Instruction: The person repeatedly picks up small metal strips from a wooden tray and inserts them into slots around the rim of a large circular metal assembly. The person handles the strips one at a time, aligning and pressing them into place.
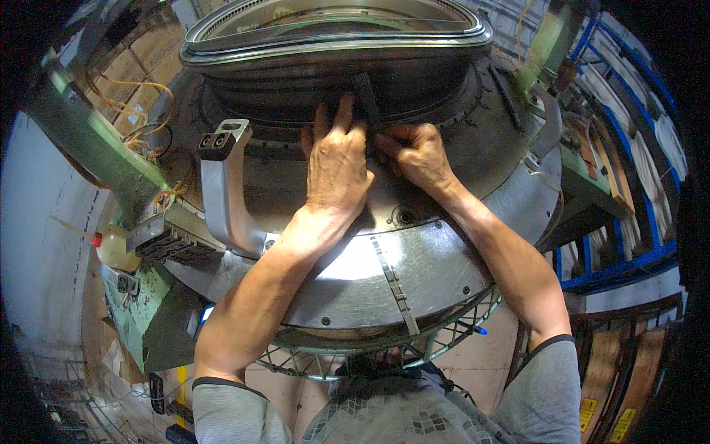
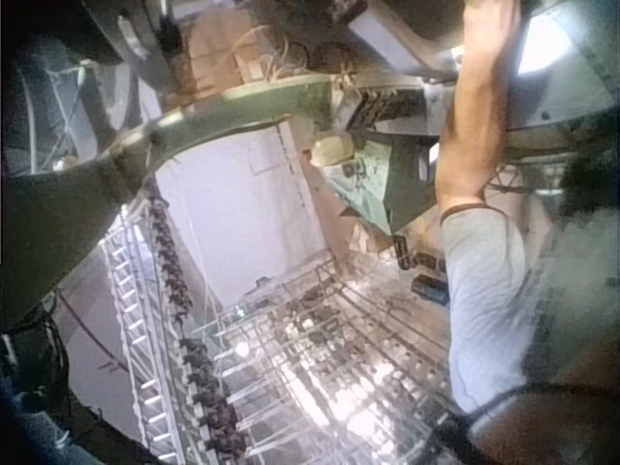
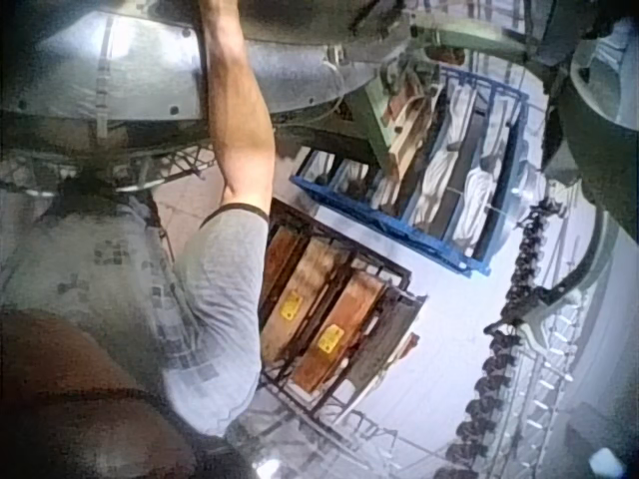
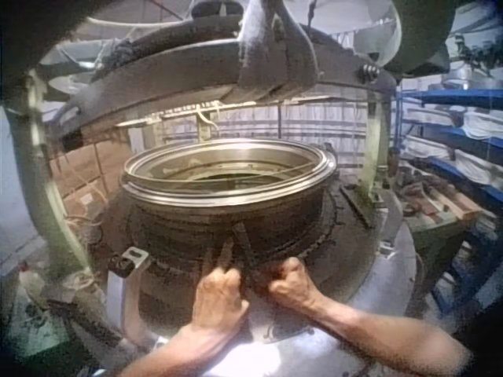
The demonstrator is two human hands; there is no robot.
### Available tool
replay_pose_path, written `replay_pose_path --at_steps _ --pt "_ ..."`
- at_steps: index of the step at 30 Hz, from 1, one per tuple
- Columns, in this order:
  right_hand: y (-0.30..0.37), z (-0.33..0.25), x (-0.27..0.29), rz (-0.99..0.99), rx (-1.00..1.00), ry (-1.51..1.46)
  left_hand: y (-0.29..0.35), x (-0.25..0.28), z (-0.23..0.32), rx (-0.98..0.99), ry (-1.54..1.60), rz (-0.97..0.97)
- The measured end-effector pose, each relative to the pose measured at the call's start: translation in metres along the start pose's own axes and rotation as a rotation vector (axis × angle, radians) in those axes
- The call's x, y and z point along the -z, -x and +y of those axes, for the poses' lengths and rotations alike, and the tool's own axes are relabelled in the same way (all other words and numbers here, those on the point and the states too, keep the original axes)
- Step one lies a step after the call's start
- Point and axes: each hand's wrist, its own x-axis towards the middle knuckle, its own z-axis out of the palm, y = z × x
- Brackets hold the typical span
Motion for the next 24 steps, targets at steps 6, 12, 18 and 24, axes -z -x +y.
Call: replay_pose_path --at_steps 6,12,18,24 --pt "-0.0016 0.0056 -0.0023 0.004 0.077 -0.062 0.0001 0.0005 0.0000 -0.016 0.027 -0.016" --pt "-0.0003 0.0086 -0.0021 -0.010 0.077 -0.056 -0.0004 -0.0014 -0.0007 -0.017 0.020 -0.036" --pt "0.0007 0.0068 -0.0031 0.000 0.098 -0.058 -0.0015 -0.0021 -0.0004 -0.016 0.020 -0.023" --pt "0.0020 0.0051 -0.0043 0.019 0.098 -0.070 -0.0011 -0.0032 -0.0009 -0.016 0.008 -0.025"
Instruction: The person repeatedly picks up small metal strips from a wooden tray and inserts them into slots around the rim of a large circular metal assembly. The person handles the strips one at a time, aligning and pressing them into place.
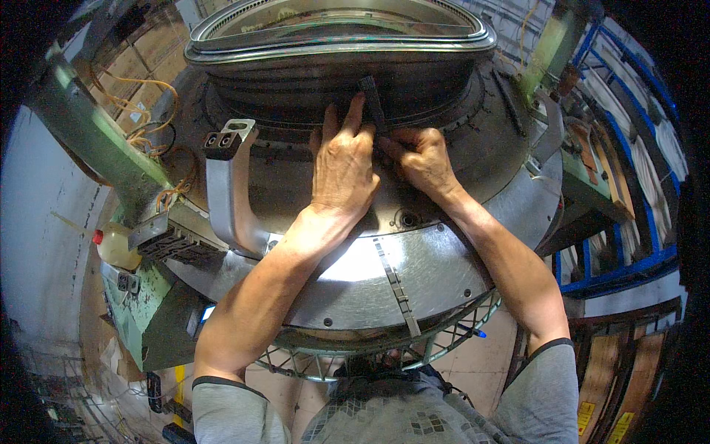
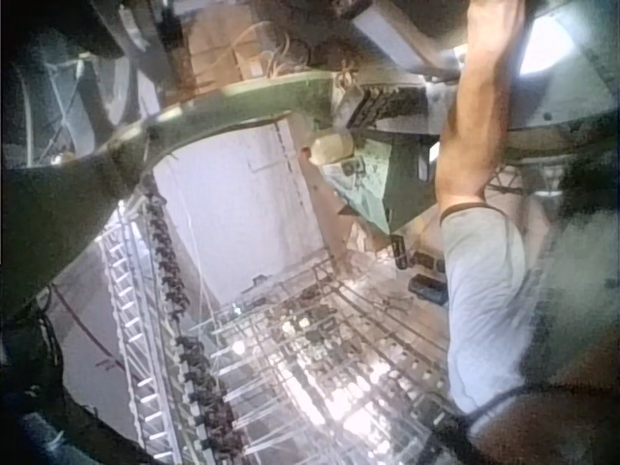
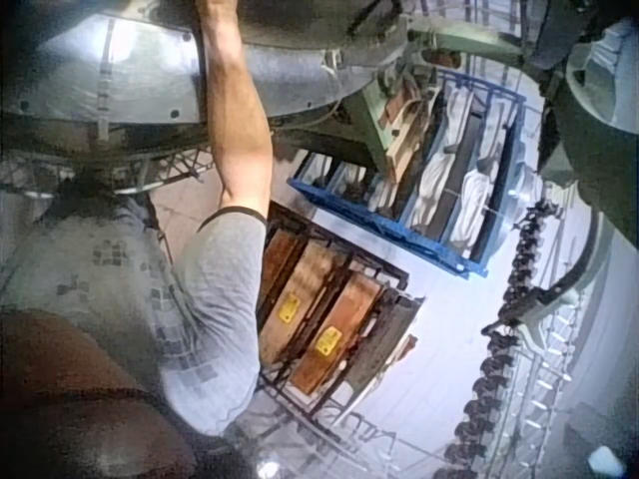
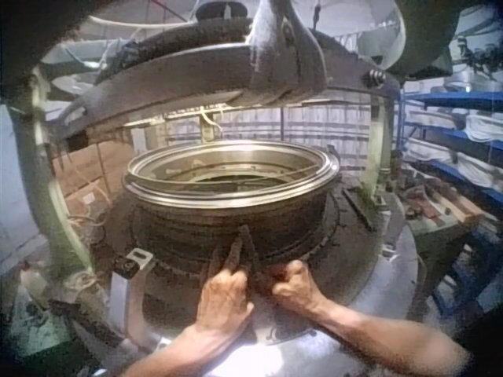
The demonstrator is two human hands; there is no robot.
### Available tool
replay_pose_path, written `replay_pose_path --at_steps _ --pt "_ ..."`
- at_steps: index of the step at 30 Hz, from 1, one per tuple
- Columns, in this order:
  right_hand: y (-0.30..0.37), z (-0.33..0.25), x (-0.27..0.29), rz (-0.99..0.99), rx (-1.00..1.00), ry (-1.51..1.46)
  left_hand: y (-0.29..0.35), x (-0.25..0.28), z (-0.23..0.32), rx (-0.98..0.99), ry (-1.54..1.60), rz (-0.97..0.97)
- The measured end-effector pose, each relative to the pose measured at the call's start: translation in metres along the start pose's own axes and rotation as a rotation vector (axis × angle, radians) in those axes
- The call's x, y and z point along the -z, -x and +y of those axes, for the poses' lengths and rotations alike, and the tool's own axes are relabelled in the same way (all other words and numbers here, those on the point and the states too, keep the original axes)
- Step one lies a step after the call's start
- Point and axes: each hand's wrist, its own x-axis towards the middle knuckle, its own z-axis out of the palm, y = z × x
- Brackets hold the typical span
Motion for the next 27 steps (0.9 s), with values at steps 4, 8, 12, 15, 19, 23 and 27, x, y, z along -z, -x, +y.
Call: replay_pose_path --at_steps 4,8,12,15,19,23,27 --pt "0.0008 -0.0037 0.0000 0.010 -0.002 0.007 -0.0004 -0.0016 -0.0003 -0.004 -0.006 0.014" --pt "0.0004 -0.0065 0.0021 -0.014 -0.043 0.025 -0.0006 -0.0026 -0.0004 0.001 0.023 0.023" --pt "0.0000 -0.0061 0.0033 -0.013 -0.071 0.037 -0.0007 -0.0026 -0.0012 -0.002 0.010 0.016" --pt "-0.0008 -0.0048 0.0023 -0.002 -0.068 0.040 -0.0007 -0.0025 -0.0013 -0.002 0.002 0.008" --pt "-0.0015 -0.0046 0.0014 -0.003 -0.086 0.043 -0.0003 -0.0019 -0.0008 0.008 0.011 -0.009" --pt "-0.0010 -0.0064 0.0021 -0.008 -0.084 0.044 -0.0003 -0.0013 -0.0002 0.006 0.009 -0.005" --pt "-0.0020 -0.0077 0.0033 -0.021 -0.080 0.091 -0.0001 -0.0010 0.0001 0.004 0.003 -0.008"
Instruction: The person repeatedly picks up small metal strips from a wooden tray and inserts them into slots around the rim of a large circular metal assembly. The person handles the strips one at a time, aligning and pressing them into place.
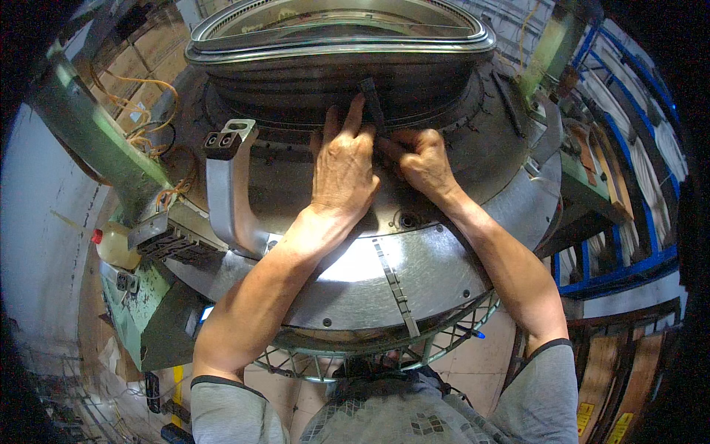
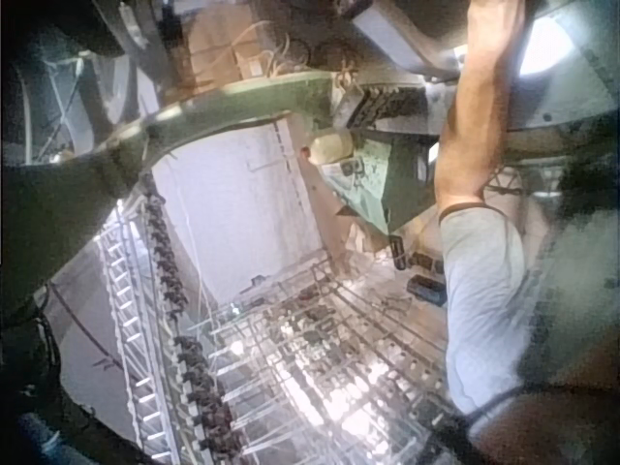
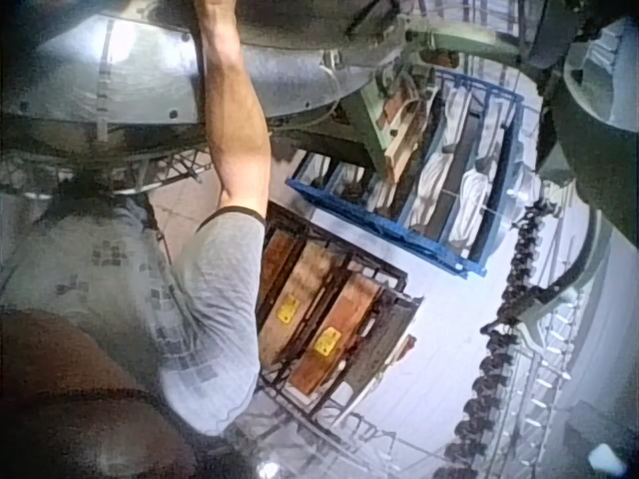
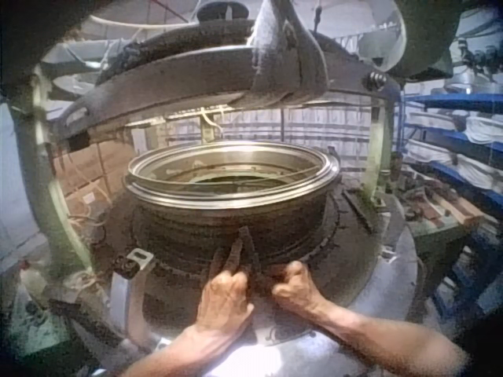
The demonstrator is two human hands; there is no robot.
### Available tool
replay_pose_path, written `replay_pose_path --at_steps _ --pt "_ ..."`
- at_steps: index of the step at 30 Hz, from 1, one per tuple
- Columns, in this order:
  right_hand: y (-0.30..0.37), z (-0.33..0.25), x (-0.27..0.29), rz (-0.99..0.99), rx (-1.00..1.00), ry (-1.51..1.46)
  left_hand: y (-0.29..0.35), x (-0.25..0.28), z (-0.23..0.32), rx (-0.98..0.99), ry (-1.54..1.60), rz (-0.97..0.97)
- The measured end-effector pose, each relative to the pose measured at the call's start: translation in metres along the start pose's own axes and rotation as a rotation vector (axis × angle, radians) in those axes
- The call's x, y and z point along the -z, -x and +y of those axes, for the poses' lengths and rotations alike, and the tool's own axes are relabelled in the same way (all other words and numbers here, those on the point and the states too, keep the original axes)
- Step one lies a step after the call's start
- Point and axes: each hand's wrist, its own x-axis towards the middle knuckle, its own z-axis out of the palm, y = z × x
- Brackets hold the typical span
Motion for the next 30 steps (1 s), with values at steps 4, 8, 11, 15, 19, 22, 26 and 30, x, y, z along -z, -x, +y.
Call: replay_pose_path --at_steps 4,8,11,15,19,22,26,30 --pt "0.0002 -0.0003 0.0003 -0.008 0.021 0.015 0.0002 0.0000 0.0002 0.007 0.018 -0.005" --pt "0.0012 0.0003 -0.0026 0.028 0.091 -0.016 -0.0001 0.0002 -0.0003 0.002 0.009 -0.002" --pt "0.0009 0.0014 -0.0036 0.034 0.097 -0.007 0.0001 0.0001 -0.0008 -0.005 0.015 0.001" --pt "0.0002 0.0023 -0.0029 0.040 0.119 0.012 0.0006 -0.0013 -0.0011 -0.002 0.004 0.013" --pt "0.0007 0.0000 -0.0018 0.034 0.028 0.026 0.0000 -0.0021 -0.0029 -0.022 0.004 0.016" --pt "0.0020 -0.0027 -0.0005 0.012 -0.001 -0.009 0.0009 -0.0017 -0.0034 -0.006 0.027 -0.022" --pt "0.0019 -0.0038 0.0001 0.012 0.007 0.003 0.0016 -0.0006 -0.0037 0.001 0.058 -0.043" --pt "0.0017 -0.0017 -0.0024 0.027 0.075 -0.051 0.0005 -0.0010 -0.0032 -0.004 0.078 -0.021"
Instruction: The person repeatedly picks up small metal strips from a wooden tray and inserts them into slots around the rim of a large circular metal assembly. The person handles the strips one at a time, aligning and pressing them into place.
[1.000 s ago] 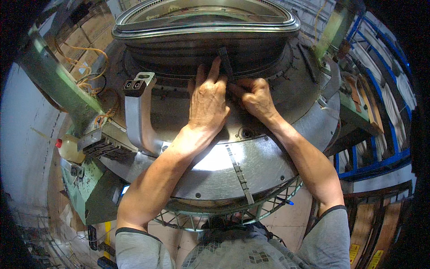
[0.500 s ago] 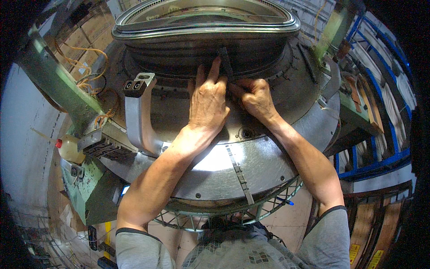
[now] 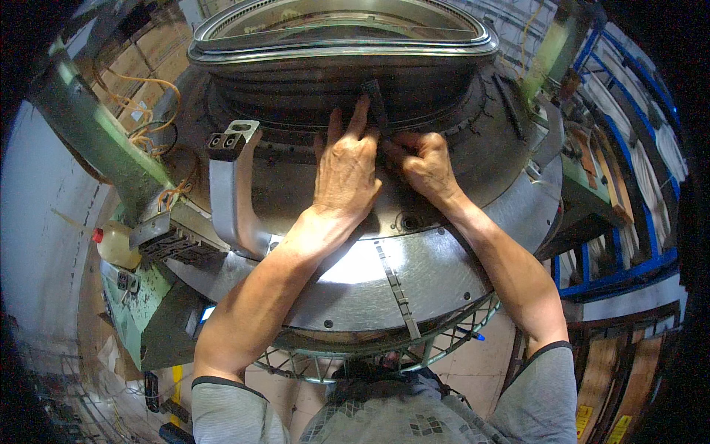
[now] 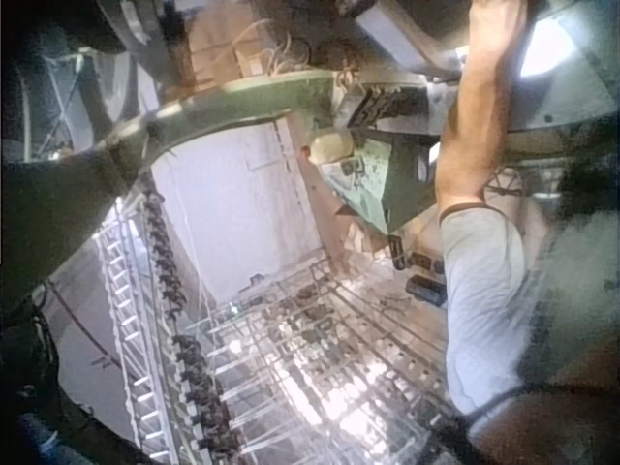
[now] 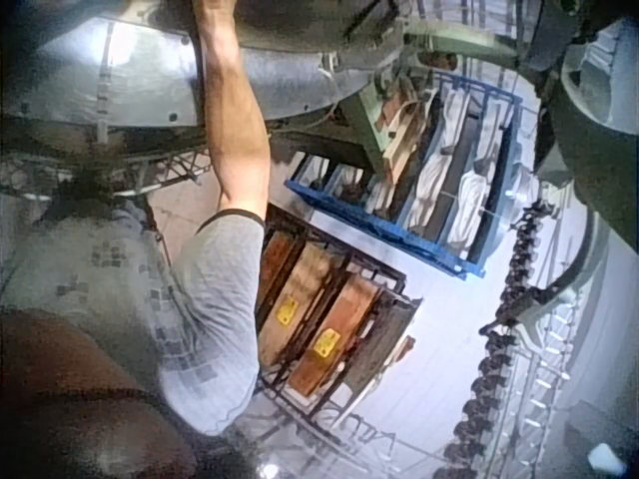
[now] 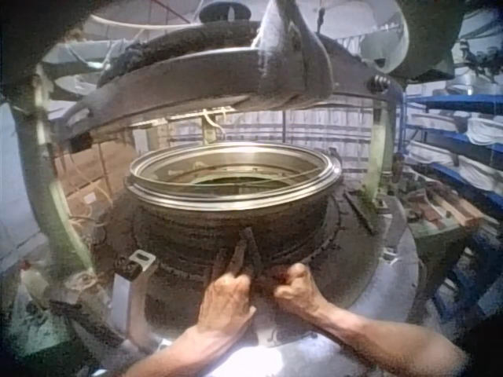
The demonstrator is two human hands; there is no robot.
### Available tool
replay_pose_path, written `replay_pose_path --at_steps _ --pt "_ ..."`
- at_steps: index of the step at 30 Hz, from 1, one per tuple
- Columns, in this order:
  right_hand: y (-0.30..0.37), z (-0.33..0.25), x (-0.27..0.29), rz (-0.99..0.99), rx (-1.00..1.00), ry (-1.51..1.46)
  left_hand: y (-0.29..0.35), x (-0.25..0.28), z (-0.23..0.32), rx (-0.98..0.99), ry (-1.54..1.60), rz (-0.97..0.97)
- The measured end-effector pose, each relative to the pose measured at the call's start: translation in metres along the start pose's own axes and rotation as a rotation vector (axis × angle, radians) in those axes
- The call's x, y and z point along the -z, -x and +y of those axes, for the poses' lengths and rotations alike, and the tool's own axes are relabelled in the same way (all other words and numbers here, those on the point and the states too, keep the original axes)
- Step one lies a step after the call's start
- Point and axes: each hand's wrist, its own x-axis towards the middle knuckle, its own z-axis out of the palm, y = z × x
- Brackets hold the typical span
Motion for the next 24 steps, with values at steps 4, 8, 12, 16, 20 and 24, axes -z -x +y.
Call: replay_pose_path --at_steps 4,8,12,16,20,24 --pt "0.0002 0.0018 -0.0007 0.019 0.047 0.021 -0.0001 0.0002 0.0003 -0.011 -0.024 0.016" --pt "0.0003 0.0005 -0.0005 0.016 0.052 0.021 -0.0008 0.0009 0.0005 0.000 -0.012 -0.009" --pt "0.0007 -0.0020 -0.0005 0.023 0.042 0.042 -0.0013 0.0016 0.0006 -0.002 -0.020 -0.018" --pt "0.0004 -0.0041 0.0022 -0.013 -0.032 0.069 -0.0013 0.0017 0.0005 -0.004 -0.010 -0.012" --pt "0.0001 -0.0059 0.0043 -0.030 -0.037 0.060 -0.0014 0.0019 0.0010 -0.010 -0.008 -0.002" --pt "0.0009 -0.0060 0.0029 -0.023 -0.058 0.050 -0.0011 0.0023 0.0018 -0.011 -0.016 -0.004"
